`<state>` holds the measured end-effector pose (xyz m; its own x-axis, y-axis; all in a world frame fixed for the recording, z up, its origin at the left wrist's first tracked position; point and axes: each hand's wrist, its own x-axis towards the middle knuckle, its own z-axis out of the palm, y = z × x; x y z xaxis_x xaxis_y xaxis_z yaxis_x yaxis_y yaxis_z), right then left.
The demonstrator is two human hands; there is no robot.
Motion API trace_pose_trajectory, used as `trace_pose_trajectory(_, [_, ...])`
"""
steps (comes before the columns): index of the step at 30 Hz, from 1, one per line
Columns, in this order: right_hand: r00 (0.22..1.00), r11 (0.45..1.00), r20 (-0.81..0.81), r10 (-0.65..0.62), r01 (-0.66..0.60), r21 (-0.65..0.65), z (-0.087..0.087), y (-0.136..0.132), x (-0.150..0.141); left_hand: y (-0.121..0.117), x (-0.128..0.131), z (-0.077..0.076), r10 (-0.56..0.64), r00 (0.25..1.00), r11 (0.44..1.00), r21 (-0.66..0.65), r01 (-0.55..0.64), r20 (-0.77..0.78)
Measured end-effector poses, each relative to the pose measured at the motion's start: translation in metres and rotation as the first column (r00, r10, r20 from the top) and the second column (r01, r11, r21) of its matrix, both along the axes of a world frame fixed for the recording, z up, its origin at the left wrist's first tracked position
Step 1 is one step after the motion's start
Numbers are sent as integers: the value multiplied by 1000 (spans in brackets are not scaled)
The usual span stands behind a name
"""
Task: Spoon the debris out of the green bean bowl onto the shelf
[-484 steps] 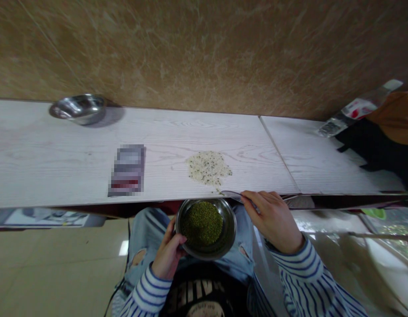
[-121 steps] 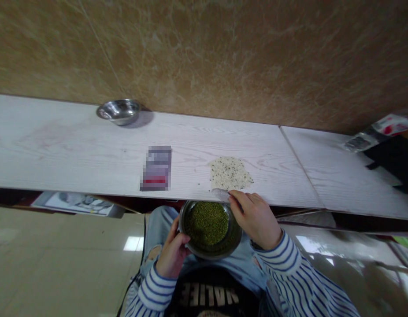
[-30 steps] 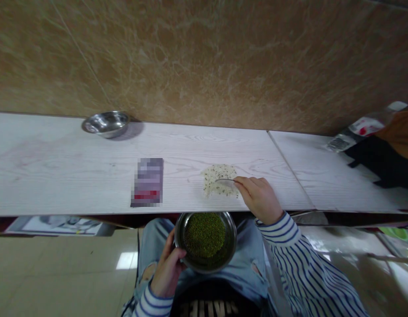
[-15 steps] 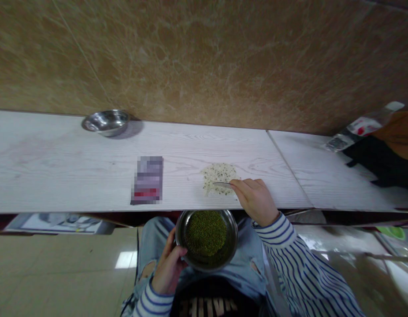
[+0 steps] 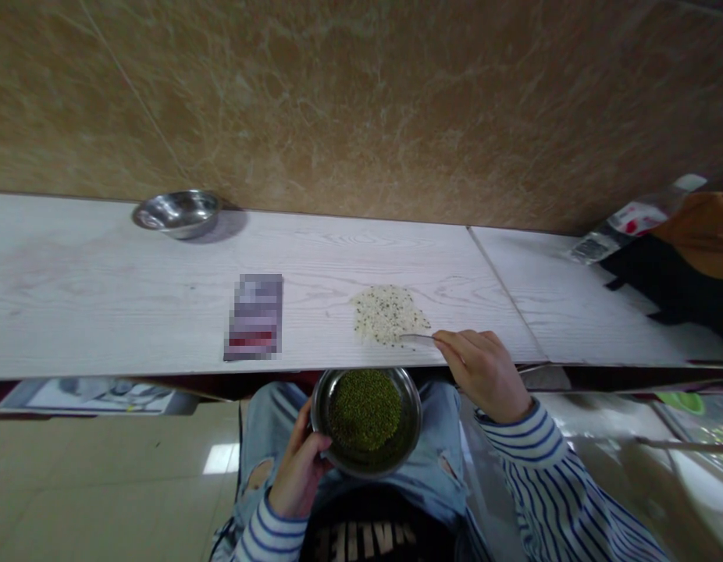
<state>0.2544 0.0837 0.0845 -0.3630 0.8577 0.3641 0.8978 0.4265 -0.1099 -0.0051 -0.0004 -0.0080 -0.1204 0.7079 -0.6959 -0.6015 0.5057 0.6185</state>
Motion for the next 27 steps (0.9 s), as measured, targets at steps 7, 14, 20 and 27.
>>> trace_pose_trajectory(7, [1000,999,-12,-14,13,-35,-1,-10,7,1,5,-2,-44,999,999,11,45,-23])
trace_pose_trajectory(14, [999,999,-21,-34,33,-19,-2,-12,8,1,7,2,-32,999,999,-24,31,-24])
trace_pose_trajectory(20, [999,999,-5,-36,36,-36,-3,-17,14,2,8,7,-38,999,999,-26,38,1])
trace_pose_trajectory(27, [1000,999,-11,-29,29,-28,-4,-21,9,2,10,10,-45,999,999,-13,45,11])
